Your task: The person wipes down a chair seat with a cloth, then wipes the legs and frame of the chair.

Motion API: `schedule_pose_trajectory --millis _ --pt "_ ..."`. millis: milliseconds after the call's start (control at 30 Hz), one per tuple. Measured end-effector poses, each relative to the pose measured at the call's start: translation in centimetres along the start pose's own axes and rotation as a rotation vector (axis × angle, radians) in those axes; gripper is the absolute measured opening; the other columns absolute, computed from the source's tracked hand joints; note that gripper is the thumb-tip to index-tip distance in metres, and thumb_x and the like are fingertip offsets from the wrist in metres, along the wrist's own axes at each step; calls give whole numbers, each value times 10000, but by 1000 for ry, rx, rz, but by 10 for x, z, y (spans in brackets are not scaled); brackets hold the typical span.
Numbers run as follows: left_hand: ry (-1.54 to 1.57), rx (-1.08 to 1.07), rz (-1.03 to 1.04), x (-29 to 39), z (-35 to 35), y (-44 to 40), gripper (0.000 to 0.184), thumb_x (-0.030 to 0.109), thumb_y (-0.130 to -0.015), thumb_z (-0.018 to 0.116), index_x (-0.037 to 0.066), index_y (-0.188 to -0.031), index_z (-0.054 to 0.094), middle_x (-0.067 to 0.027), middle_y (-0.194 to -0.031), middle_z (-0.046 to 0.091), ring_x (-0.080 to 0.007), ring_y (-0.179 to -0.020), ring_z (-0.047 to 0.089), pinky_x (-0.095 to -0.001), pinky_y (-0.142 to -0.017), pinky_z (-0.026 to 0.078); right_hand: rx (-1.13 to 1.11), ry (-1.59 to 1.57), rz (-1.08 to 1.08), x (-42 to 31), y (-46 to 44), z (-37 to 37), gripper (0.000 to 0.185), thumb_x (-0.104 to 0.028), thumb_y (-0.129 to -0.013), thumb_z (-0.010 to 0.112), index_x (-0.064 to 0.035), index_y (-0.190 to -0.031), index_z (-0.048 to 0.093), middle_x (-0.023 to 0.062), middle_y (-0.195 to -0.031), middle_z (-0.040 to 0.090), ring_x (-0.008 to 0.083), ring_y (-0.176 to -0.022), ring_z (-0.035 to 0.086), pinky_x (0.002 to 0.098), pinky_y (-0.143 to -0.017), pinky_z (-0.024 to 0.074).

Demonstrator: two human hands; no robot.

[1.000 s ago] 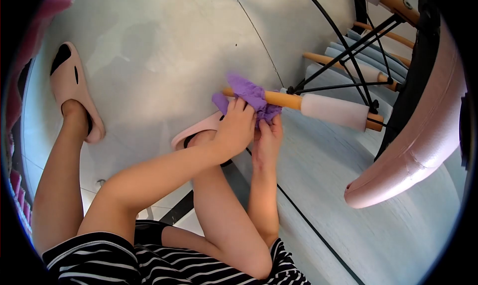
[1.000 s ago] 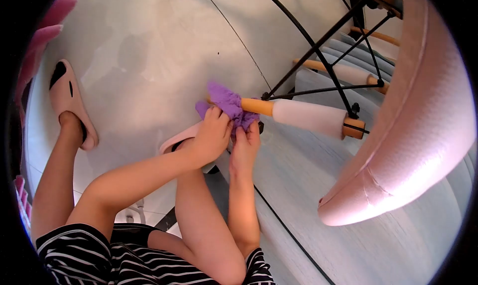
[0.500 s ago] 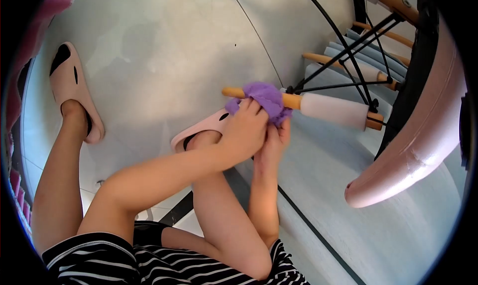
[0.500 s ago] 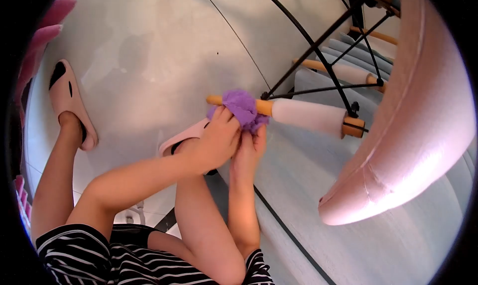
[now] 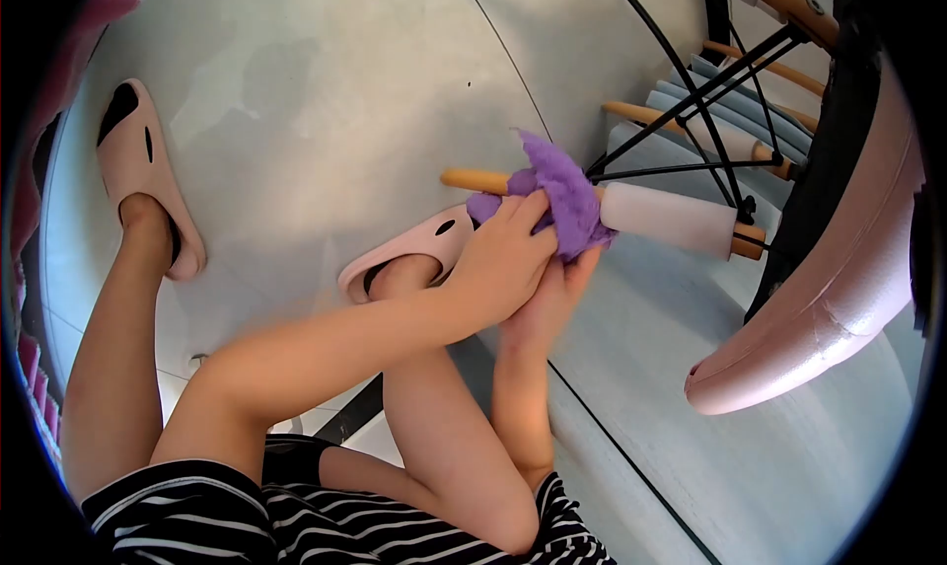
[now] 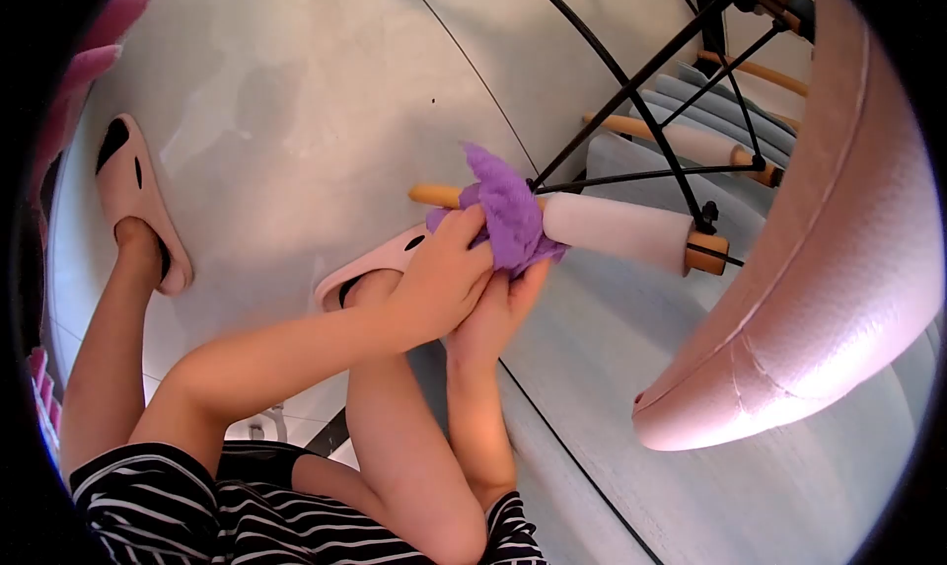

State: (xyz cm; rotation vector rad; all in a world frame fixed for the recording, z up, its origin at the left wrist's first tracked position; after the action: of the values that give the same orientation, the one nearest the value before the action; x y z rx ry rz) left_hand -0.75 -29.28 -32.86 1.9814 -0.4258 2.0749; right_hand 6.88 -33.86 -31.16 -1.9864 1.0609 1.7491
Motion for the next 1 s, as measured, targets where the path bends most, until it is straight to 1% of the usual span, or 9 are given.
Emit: schedule_pose_trajectory --millis 133,333,433,533,600,700,800,900,1000 --pt "15 34 35 -2 2 4 266 44 -775 560 79 -1038 580 -140 -1043 493 -339 -867 515 -414 -680 462 30 49 24 4 5 -10 359 5 -939 345 -54 -1290 389 53 -1246 466 145 -1117 477 303 -956 389" --pt "1 -63 -91 -2 1 -25 290 49 -783 558 82 -1072 561 -152 -1077 483 -348 -908 529 -415 -674 476 -28 -11 74 1 -14 -9 370 -6 -939 371 -63 -1305 377 55 -1246 476 150 -1121 482 304 -956 399" --pt "-36 -81 -60 -11 9 -15 312 46 -805 535 68 -1116 534 -163 -1109 473 -367 -947 520 -429 -738 470 -43 -77 89 14 -16 -5 399 -5 -931 392 -68 -1324 361 57 -1258 474 157 -1135 481 313 -963 402" --pt "-153 -63 -125 -55 22 12 324 43 -835 498 58 -1158 509 -174 -1136 476 -382 -985 505 -449 -826 440 -119 -173 233 57 -13 1 446 12 -915 410 -71 -1348 341 61 -1285 459 166 -1164 467 318 -982 391" --pt "-53 -46 -238 -87 12 22 332 44 -859 468 51 -1190 494 -193 -1151 489 -400 -1034 485 -467 -890 398 -156 -180 320 87 -11 4 480 25 -902 423 -72 -1362 329 65 -1299 450 170 -1179 455 317 -997 378" --pt "23 -37 -244 -140 14 37 298 62 -873 458 29 -1168 490 -223 -1132 505 -411 -1040 485 -465 -870 407 -218 -131 419 128 -15 6 522 41 -884 441 -71 -1378 315 70 -1307 445 171 -1192 441 312 -1013 359" --pt "-31 -256 -609 -181 20 45 244 109 -882 474 2 -1099 500 -237 -1090 539 -428 -1010 501 -459 -841 419 -264 -79 527 157 -18 -6 516 61 -863 443 -36 -1359 340 83 -1282 469 177 -1174 459 314 -1009 363" --pt "-132 -424 -596 -180 10 30 224 148 -872 494 -9 -1030 514 -237 -1000 581 -403 -923 552 -438 -798 441 -153 -69 592 161 -15 -14 477 73 -850 438 -5 -1317 381 94 -1245 500 187 -1134 494 316 -991 384" --pt "-19 -462 -668 -151 -14 9 229 165 -857 505 -8 -1005 527 -202 -906 608 -321 -835 579 -399 -767 453 -100 -224 583 104 5 11 427 60 -852 437 -16 -1273 423 99 -1210 528 196 -1115 519 338 -977 413"
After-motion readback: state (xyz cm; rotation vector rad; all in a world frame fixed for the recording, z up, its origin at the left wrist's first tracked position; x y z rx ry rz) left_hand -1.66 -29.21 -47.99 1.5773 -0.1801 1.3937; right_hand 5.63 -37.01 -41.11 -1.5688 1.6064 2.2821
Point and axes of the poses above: each hand's wrist, its own y-axis away from the middle knuckle, its own z-axis out of the palm, x = y × z, the point moved 8 cm from there along -y, towards the middle knuckle
